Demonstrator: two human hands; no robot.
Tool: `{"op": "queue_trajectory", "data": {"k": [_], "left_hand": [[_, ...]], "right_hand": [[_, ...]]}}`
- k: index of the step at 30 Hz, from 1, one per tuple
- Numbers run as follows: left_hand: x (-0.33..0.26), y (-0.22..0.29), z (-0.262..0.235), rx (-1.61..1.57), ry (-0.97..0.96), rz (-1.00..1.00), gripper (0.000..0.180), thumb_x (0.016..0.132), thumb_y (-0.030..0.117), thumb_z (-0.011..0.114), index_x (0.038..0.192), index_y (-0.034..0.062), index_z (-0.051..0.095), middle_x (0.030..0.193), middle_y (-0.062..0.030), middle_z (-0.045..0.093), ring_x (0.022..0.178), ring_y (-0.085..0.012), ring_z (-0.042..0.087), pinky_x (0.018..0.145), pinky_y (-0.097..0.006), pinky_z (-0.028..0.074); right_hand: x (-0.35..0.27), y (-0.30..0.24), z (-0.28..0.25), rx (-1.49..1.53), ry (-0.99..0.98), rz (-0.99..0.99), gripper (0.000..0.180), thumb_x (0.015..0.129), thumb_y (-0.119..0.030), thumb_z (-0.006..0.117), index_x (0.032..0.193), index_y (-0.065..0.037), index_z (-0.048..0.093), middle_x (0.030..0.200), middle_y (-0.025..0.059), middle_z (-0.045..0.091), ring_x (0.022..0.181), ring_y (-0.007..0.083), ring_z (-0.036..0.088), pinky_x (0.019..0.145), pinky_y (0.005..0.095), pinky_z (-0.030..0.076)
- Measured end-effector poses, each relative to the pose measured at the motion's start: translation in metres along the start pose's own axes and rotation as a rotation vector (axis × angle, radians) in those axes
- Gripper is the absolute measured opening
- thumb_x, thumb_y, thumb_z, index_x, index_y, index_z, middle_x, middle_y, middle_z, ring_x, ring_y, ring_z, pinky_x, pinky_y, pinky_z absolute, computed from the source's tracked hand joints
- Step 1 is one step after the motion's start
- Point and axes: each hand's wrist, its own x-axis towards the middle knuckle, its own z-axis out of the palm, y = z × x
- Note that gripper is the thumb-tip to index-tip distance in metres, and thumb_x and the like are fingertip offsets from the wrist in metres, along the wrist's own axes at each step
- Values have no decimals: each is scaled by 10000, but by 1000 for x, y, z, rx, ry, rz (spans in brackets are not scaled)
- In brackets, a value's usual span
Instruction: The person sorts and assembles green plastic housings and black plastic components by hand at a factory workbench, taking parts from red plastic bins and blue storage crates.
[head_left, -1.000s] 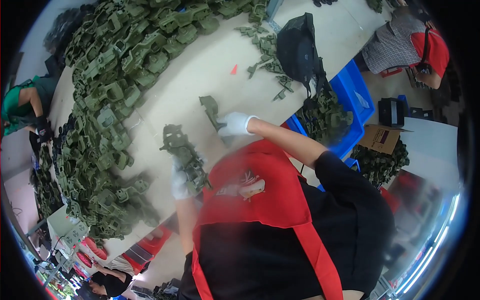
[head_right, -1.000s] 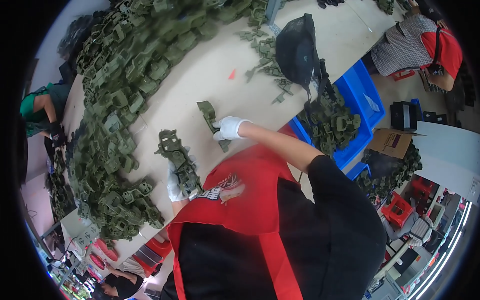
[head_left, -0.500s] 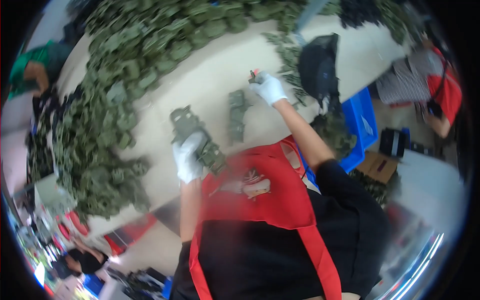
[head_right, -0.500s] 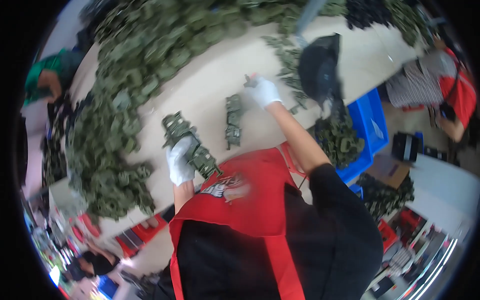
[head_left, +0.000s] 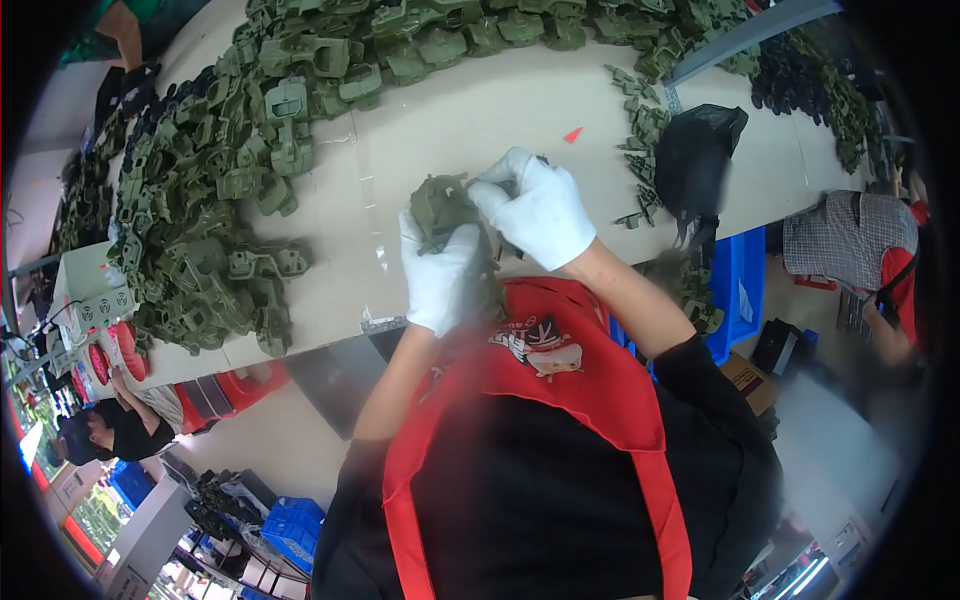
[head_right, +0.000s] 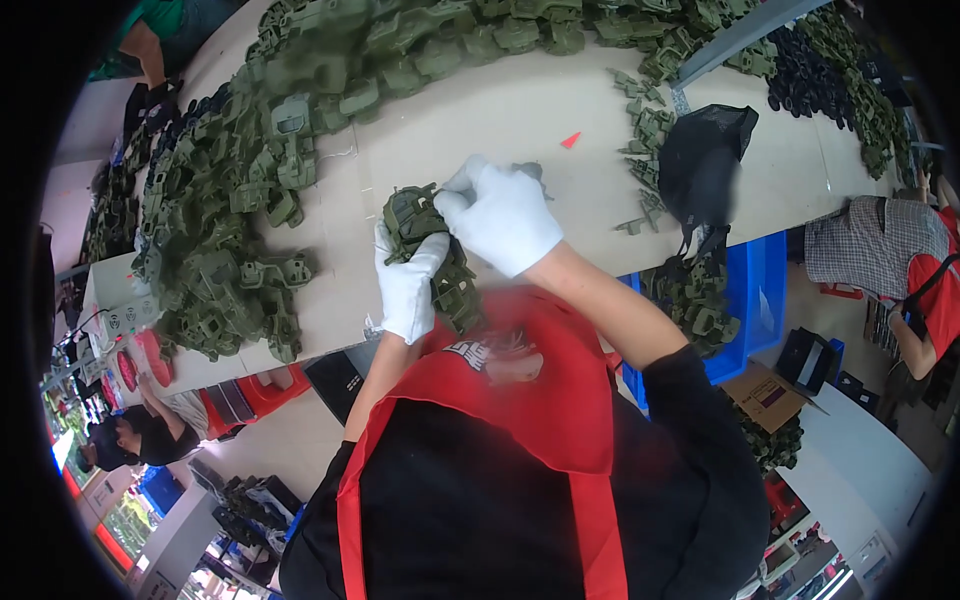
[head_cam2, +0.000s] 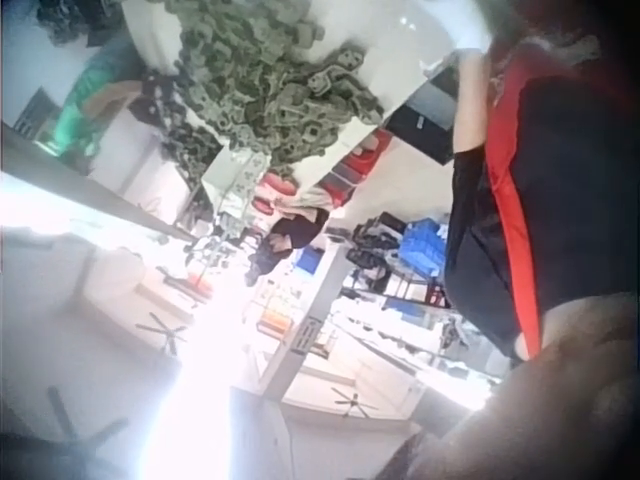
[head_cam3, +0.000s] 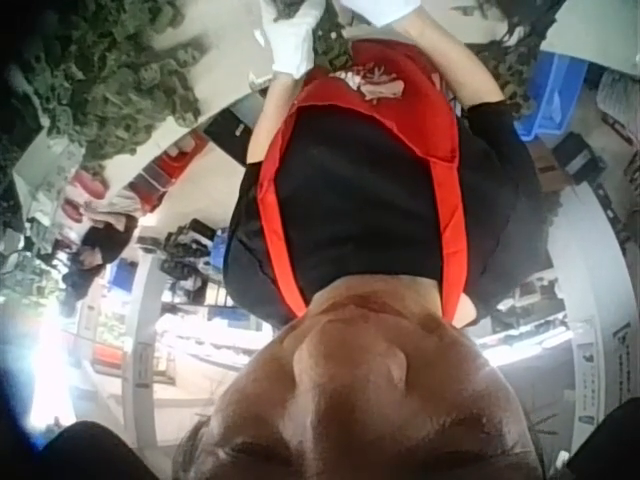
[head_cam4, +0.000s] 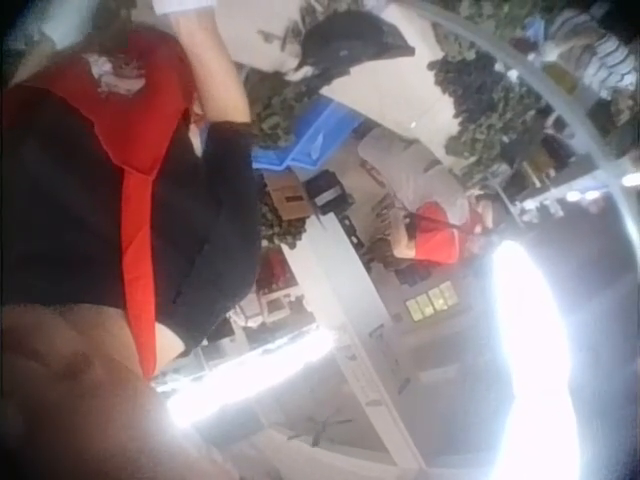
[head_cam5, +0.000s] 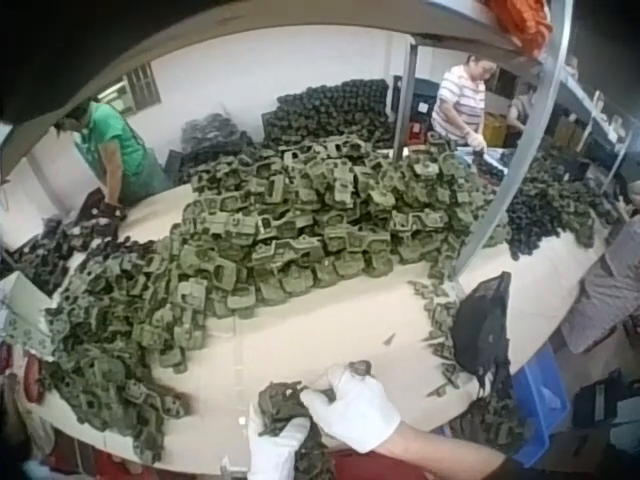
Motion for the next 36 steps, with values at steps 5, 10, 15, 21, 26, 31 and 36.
{"op": "queue_trajectory", "data": {"k": [5, 10, 15, 21, 26, 31, 36], "left_hand": [[-15, 11, 16, 28, 29, 32, 455, 814, -119, 577, 1211, 79, 473, 1133, -26, 565, 1015, -114, 560, 874, -248, 459], [-14, 2, 12, 44, -9, 119, 472, 806, -130, 570, 1213, 85, 461, 1136, -29, 554, 1007, -121, 554, 876, -245, 451], [-11, -3, 15, -33, -48, 152, 480, 804, -128, 568, 1218, 90, 459, 1123, -24, 555, 990, -122, 555, 862, -250, 458], [-14, 5, 17, 19, -50, 65, 501, 799, -124, 565, 1241, 85, 453, 1123, -35, 562, 965, -121, 568, 841, -249, 468], [-2, -9, 7, 19, -71, -7, 425, 875, -84, 520, 1239, 122, 443, 1095, -36, 544, 936, -109, 553, 776, -247, 490], [24, -29, -22, 96, -18, 6, 420, 798, -42, 578, 1209, 32, 530, 1018, -97, 640, 809, -163, 622, 646, -289, 530], [30, -43, -32, 93, 33, -122, 361, 826, 21, 568, 1186, 7, 571, 976, -100, 646, 815, -192, 623, 707, -318, 523]], "right_hand": [[-11, 10, 30, -72, 237, -300, 121, 785, -154, 680, 790, -54, 612, 746, 163, 652, 668, 337, 652, 615, 405, 527], [-7, 6, 27, 101, 200, -162, 107, 778, -133, 677, 771, -59, 601, 733, 143, 653, 659, 339, 647, 614, 408, 534], [-18, 9, 41, -146, 345, -364, 107, 772, -118, 682, 776, -38, 611, 711, 141, 651, 631, 310, 650, 595, 375, 528], [-10, 16, 28, 148, 230, -168, 116, 776, -120, 685, 774, -30, 612, 716, 153, 646, 649, 322, 650, 592, 371, 523], [5, 32, 26, 55, 174, -227, 180, 758, -162, 724, 881, -46, 662, 766, 141, 673, 666, 296, 662, 588, 349, 524], [88, 115, -7, -76, -124, -59, 269, 814, -241, 652, 984, -35, 682, 945, 167, 668, 780, 275, 656, 727, 377, 536], [137, 237, -17, -738, 34, -36, 220, 809, -112, 536, 962, -18, 663, 1050, 257, 624, 927, 415, 621, 828, 435, 513]]}}
